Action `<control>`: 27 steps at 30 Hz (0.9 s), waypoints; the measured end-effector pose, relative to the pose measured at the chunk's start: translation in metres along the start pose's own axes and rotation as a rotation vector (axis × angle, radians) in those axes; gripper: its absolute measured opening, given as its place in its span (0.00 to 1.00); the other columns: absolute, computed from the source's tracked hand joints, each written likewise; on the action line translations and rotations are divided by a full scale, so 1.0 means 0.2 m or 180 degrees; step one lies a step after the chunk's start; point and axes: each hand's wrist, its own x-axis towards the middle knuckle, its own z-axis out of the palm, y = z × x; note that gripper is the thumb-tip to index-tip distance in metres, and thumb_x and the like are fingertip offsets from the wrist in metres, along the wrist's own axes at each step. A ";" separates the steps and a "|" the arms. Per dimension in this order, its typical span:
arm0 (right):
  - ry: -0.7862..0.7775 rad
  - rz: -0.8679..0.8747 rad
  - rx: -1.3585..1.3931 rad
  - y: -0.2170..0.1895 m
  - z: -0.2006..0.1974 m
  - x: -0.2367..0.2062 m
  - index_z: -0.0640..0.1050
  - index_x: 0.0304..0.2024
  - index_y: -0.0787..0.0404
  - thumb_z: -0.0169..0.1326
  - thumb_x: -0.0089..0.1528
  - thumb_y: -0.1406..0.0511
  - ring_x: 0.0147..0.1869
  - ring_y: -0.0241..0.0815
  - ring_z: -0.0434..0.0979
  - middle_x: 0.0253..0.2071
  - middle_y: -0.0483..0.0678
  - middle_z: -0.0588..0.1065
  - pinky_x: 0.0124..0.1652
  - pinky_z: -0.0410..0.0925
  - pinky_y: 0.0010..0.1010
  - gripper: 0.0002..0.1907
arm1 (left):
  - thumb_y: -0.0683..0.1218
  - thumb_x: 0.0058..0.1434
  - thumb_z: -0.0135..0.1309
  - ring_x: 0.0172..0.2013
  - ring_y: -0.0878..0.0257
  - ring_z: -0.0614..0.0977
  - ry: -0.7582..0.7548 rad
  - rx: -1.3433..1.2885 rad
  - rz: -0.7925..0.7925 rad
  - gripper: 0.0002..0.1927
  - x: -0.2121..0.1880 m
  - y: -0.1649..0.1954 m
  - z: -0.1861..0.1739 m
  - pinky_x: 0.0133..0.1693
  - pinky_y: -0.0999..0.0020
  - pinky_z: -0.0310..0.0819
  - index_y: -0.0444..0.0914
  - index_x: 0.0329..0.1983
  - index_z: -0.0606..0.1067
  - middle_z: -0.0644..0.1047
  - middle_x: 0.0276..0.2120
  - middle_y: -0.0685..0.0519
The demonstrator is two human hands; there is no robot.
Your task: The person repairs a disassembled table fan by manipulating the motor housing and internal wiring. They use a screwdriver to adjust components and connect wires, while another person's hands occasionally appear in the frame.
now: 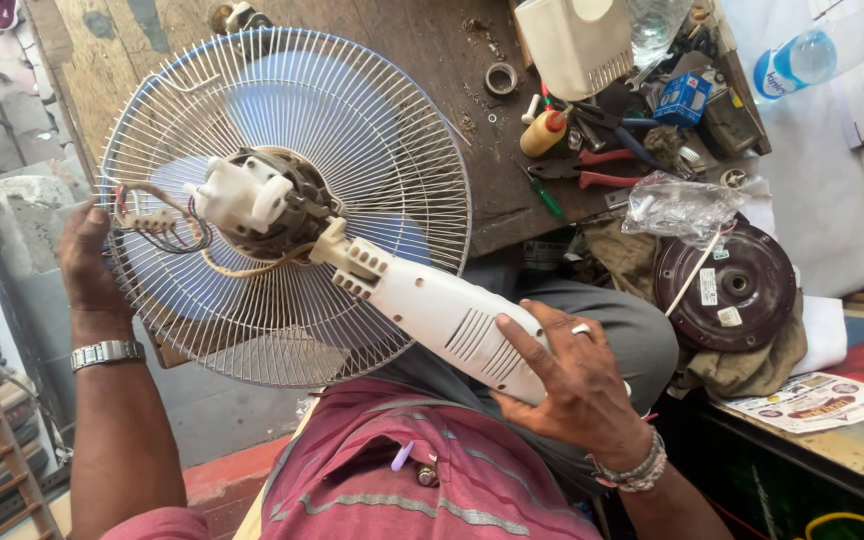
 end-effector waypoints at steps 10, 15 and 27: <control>0.0135 0.0465 -0.0187 0.15 -0.07 -0.10 0.63 0.69 0.51 0.72 0.41 0.52 0.57 0.58 0.75 0.61 0.58 0.70 0.53 0.64 0.54 0.55 | 0.49 0.70 0.56 0.53 0.63 0.77 0.0106 0.0502 0.0351 0.23 0.20 -0.14 0.31 0.57 0.69 0.72 0.31 0.62 0.71 0.77 0.53 0.49; 0.0162 0.0469 -0.0209 0.15 -0.06 -0.12 0.62 0.69 0.52 0.72 0.41 0.50 0.59 0.56 0.72 0.62 0.58 0.69 0.55 0.62 0.54 0.56 | 0.50 0.72 0.57 0.52 0.53 0.76 0.0656 0.1959 0.0559 0.20 0.20 -0.03 0.40 0.48 0.62 0.76 0.32 0.59 0.74 0.76 0.56 0.39; 0.1654 0.0044 0.0304 -0.20 -0.13 -0.16 0.73 0.57 0.59 0.68 0.58 0.61 0.66 0.56 0.74 0.59 0.53 0.74 0.61 0.66 0.46 0.27 | 0.52 0.80 0.51 0.70 0.42 0.69 0.0548 0.2728 0.2499 0.24 -0.21 0.13 0.90 0.71 0.45 0.62 0.31 0.69 0.69 0.70 0.69 0.37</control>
